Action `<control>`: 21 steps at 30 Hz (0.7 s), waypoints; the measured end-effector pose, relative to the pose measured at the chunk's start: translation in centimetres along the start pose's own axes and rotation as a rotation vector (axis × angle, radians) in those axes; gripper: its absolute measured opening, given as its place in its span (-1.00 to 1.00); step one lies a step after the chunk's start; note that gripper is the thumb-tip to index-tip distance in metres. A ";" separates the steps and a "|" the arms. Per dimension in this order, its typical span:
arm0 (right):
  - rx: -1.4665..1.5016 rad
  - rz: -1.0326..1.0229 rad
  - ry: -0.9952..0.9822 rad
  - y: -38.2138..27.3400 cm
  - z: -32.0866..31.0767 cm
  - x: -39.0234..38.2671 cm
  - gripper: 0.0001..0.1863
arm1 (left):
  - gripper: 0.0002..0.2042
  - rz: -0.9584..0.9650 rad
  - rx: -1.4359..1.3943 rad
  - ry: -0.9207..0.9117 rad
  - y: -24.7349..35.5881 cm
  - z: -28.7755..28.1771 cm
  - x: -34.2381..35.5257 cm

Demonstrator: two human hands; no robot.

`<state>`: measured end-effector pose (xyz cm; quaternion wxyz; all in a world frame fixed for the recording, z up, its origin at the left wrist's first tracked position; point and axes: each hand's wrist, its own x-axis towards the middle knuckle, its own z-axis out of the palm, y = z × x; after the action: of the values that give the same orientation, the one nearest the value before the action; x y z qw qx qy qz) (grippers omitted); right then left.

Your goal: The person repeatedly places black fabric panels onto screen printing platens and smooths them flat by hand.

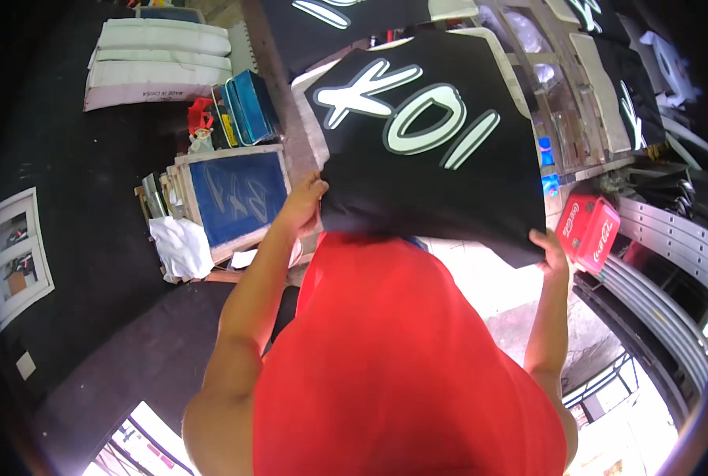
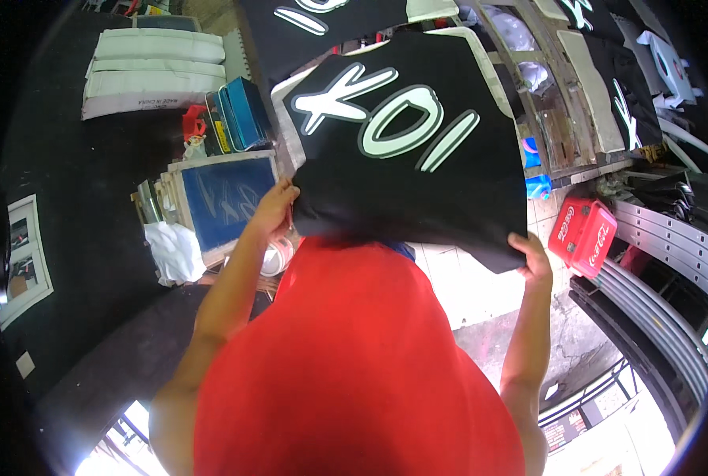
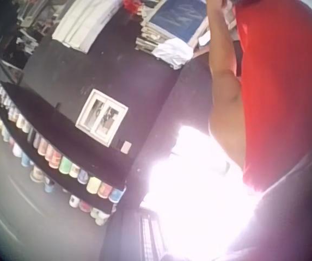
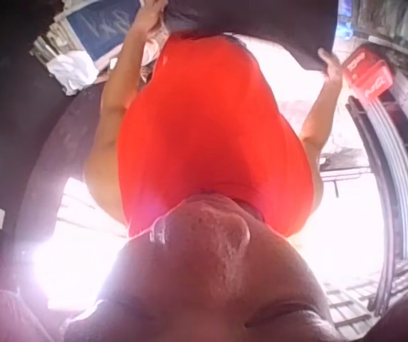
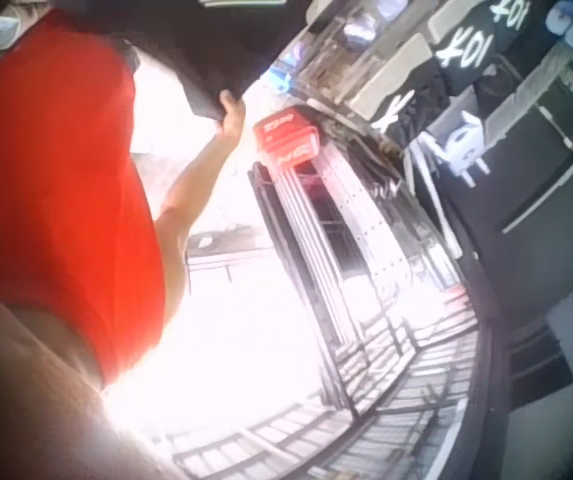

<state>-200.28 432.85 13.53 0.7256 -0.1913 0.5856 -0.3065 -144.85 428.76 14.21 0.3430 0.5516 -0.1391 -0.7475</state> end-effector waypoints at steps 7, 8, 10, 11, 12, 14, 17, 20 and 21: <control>0.477 -0.251 -0.048 2.2 -1.6 -1.9 -0.37 | -0.32 0.328 0.038 -0.081 2.8 0.4 -1.1; 0.426 -0.273 -0.046 1.8 -1.5 -1.8 -0.38 | -0.37 0.371 0.061 -0.153 3.6 0.6 -1.1; 0.318 -0.318 -0.040 0.9 -0.7 -1.7 -0.40 | -0.48 0.324 0.150 -0.072 4.7 1.0 -1.1; 0.350 -0.350 -0.033 0.1 -0.2 -1.7 -0.41 | -0.49 0.293 0.221 -0.061 5.0 1.1 -1.4; 0.314 -0.310 -0.034 -0.5 0.5 -1.6 -0.43 | -0.51 0.257 0.286 -0.059 5.1 1.2 -1.3; 0.291 -0.332 0.131 -2.2 1.8 -1.6 -0.48 | -0.52 0.250 0.307 0.071 5.1 1.1 -1.2; 0.015 -0.572 -0.057 -4.7 3.6 -2.0 -0.62 | -0.56 0.327 0.139 0.010 5.0 0.5 -0.4; 0.391 -0.198 -0.066 -6.2 5.0 -2.6 -0.65 | -0.52 0.352 0.096 0.119 4.9 -0.2 0.6; 0.403 -0.210 -0.031 -6.4 5.6 -2.7 -0.64 | -0.52 0.353 0.129 0.095 5.0 -0.6 0.6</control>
<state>-196.64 429.45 20.95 0.7223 -0.1070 0.4782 -0.4881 -142.61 424.78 16.52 0.4390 0.5742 -0.2648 -0.6383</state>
